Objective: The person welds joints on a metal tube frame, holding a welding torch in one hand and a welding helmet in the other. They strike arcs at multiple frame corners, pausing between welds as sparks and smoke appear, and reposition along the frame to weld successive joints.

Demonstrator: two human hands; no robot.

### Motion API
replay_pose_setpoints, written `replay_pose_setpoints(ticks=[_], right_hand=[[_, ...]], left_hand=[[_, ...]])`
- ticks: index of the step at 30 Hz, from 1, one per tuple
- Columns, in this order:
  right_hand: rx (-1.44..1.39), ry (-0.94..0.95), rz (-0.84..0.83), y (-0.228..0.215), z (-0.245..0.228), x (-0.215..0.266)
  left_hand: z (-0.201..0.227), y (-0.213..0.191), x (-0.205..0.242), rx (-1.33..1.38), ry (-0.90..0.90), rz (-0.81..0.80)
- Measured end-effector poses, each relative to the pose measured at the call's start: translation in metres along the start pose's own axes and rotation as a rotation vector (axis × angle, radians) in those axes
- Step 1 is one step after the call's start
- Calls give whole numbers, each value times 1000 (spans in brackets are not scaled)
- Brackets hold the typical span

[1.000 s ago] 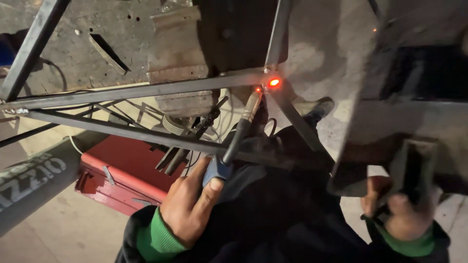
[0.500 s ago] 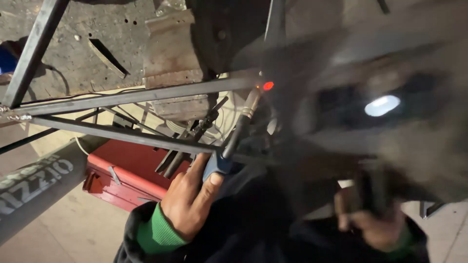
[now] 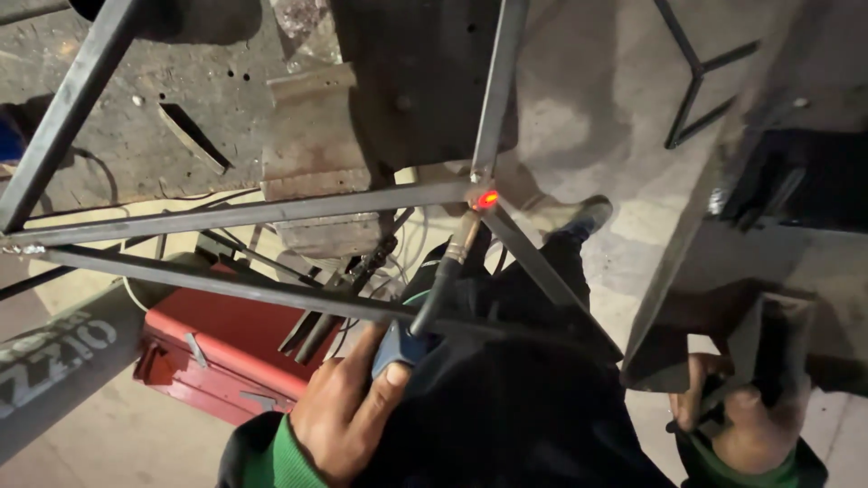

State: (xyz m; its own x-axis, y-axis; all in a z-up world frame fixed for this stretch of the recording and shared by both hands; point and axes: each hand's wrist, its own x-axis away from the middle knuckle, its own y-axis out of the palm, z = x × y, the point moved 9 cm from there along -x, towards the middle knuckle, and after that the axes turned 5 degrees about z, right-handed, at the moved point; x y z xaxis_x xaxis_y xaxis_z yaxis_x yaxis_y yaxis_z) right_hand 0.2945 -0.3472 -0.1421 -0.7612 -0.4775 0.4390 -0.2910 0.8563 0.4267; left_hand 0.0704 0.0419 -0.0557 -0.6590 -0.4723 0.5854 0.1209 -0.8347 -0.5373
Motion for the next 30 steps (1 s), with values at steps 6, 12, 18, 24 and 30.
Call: replay_pose_setpoints(ticks=[6, 12, 18, 24, 30], right_hand=[[86, 4, -7, -1, 2, -3], [20, 130, -192, 0, 18, -3], [72, 110, -12, -44, 13, 5], [279, 65, -5, -19, -1, -6], [-191, 299, -168, -31, 32, -2]], left_hand=[[3, 5, -7, 9, -218, -163], [-13, 9, 4, -70, -192, -106], [0, 0, -1, -60, -71, -25], [1, 0, -6, -72, -164, -93], [-9, -1, -1, -47, -183, -125]])
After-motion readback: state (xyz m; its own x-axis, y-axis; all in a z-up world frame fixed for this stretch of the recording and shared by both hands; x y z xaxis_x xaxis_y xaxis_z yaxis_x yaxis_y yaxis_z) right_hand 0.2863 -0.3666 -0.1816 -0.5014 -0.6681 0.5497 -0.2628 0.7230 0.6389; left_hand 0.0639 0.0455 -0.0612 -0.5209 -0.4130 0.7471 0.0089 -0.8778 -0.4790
